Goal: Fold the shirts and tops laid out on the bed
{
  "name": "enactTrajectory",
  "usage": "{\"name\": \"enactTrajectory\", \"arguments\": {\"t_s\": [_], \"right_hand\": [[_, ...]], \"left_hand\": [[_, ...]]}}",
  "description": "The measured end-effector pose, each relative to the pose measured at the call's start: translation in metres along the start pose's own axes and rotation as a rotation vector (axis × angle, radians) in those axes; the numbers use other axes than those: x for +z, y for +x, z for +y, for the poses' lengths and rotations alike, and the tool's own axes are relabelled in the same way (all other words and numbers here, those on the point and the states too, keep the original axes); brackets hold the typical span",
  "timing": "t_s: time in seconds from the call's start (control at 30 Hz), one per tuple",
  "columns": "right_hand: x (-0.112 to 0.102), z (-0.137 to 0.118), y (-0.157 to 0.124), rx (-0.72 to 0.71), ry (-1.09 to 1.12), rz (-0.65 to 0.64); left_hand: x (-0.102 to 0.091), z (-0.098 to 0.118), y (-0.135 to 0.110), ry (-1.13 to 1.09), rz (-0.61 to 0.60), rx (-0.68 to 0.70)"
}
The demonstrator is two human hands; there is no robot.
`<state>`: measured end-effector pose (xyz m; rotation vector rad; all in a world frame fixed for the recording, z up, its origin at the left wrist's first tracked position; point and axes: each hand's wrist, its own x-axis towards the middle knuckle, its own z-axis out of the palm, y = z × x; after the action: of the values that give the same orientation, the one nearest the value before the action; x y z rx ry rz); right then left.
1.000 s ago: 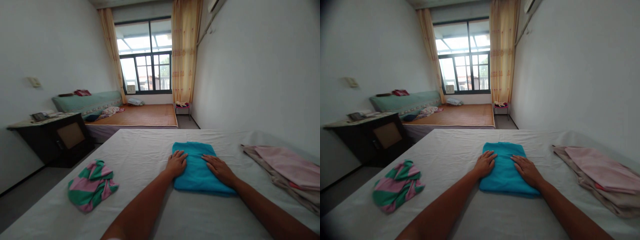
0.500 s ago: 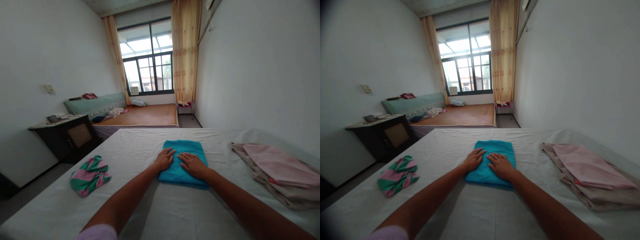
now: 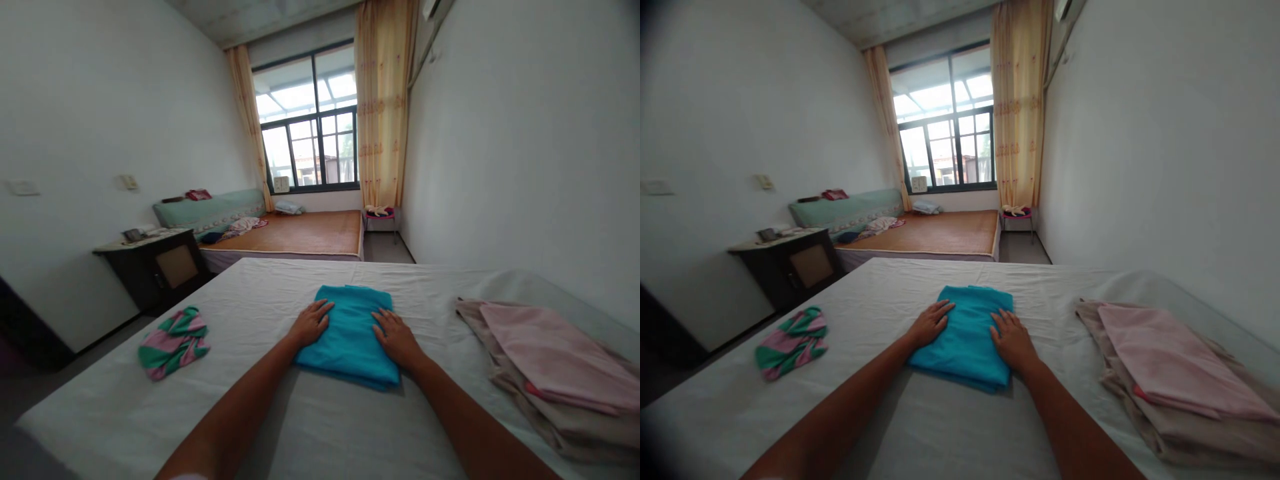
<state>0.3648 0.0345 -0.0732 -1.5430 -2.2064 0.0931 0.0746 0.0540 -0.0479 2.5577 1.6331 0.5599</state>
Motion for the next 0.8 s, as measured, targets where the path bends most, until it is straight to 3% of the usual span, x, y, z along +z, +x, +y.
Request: {"name": "enactTrajectory", "arguments": {"t_s": [0.2,0.3,0.43,0.57,0.8], "right_hand": [[0.014,0.010,0.006,-0.025,-0.013,0.129],[0.018,0.022,0.007,0.121,-0.057,0.209],[0.021,0.029,0.002,0.261,-0.042,0.143],[0.027,0.015,0.004,0.217,0.101,0.089],[0.011,0.000,0.029,0.428,0.534,0.075]], "left_hand": [[0.000,0.003,-0.004,-0.024,0.039,-0.017],[0.000,0.003,-0.005,-0.025,0.047,-0.019],[0.001,0.001,-0.007,-0.035,0.057,-0.021],[-0.001,-0.001,-0.011,-0.061,0.067,-0.015],[-0.001,-0.004,-0.014,-0.102,0.074,-0.019]]}}
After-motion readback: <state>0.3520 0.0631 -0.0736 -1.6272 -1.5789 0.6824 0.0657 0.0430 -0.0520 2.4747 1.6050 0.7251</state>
